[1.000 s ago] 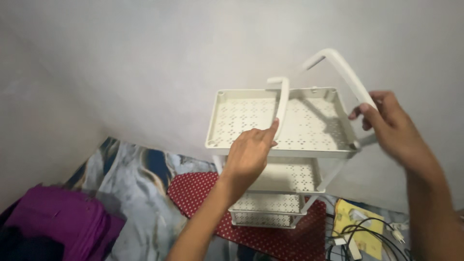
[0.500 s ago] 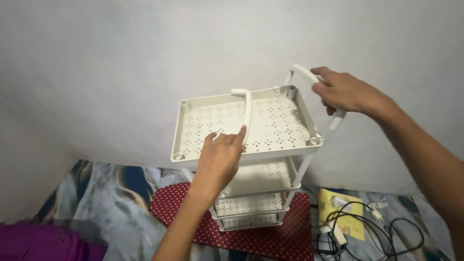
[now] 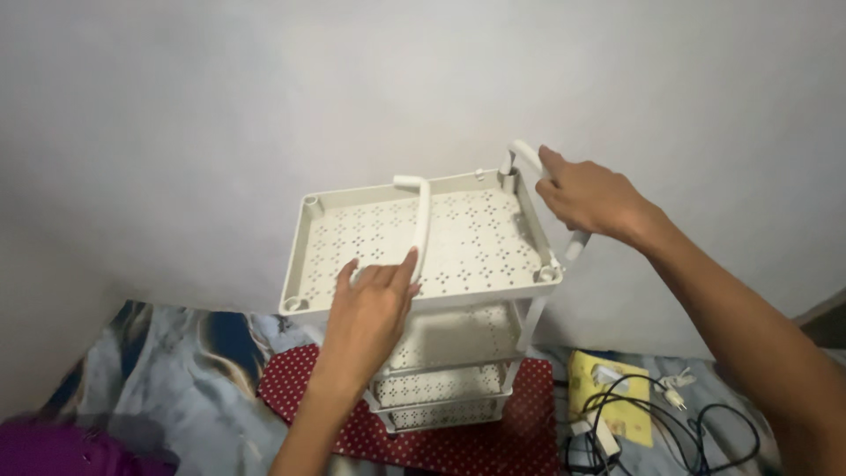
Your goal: The person assembles a white plastic storage rack by inserting vertical legs into the corners of stacked trays and attaching horizontal side bars. They repeatedly adjust and reinsert the legs and bars to secure the structure.
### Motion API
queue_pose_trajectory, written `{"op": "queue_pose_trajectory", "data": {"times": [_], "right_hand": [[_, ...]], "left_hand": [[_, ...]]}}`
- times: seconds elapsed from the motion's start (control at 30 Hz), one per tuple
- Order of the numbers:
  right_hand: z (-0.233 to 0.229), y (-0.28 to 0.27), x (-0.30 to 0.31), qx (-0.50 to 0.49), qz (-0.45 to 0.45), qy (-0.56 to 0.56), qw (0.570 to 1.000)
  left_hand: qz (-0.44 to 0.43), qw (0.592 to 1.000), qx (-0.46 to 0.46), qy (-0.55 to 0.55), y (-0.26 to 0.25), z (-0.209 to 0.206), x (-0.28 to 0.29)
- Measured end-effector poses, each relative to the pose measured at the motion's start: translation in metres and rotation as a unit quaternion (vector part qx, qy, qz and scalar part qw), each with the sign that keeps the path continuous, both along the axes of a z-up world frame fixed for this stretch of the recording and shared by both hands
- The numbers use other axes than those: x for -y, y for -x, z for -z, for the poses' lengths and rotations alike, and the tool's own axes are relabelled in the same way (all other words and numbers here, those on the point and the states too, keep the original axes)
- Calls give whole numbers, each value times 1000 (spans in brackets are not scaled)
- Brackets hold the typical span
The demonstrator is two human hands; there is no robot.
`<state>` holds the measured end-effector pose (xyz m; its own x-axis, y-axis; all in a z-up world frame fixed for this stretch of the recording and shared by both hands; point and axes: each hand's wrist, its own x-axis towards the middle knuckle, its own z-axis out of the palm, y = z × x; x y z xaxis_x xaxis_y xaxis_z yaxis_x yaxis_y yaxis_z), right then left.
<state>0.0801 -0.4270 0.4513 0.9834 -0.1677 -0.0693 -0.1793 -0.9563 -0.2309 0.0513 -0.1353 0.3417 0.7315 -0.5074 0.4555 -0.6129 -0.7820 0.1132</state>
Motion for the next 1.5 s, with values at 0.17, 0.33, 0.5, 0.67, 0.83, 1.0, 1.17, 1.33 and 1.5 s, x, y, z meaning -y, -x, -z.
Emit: {"op": "queue_pose_trajectory", "data": {"times": [0.17, 0.33, 0.5, 0.67, 0.83, 1.0, 1.17, 1.33, 1.5], "right_hand": [[-15, 3, 9, -33, -46, 22, 998], [-22, 0, 12, -77, -61, 18, 995], [-8, -10, 12, -71, -83, -2, 994], [17, -14, 1, 6, -103, -15, 995], [29, -12, -9, 6, -62, -74, 995], [25, -7, -13, 27, -46, -51, 997], [25, -2, -14, 29, -55, 7, 998], [24, -2, -22, 13, -61, 35, 997], [28, -4, -24, 14, -79, 81, 993]], "left_hand": [[-64, 997, -41, -30, 10, -12, 8], [-9, 999, 35, 35, 17, -13, 52], [59, 991, 119, 32, 22, 21, 129], [65, 990, 89, 83, 29, 39, 142], [44, 982, 123, 135, 24, 50, 146], [48, 969, 152, 189, 18, 55, 147], [51, 972, 152, 173, 19, 54, 145], [59, 969, 149, 188, 20, 49, 142], [80, 966, 117, 218, 19, 47, 140]]}}
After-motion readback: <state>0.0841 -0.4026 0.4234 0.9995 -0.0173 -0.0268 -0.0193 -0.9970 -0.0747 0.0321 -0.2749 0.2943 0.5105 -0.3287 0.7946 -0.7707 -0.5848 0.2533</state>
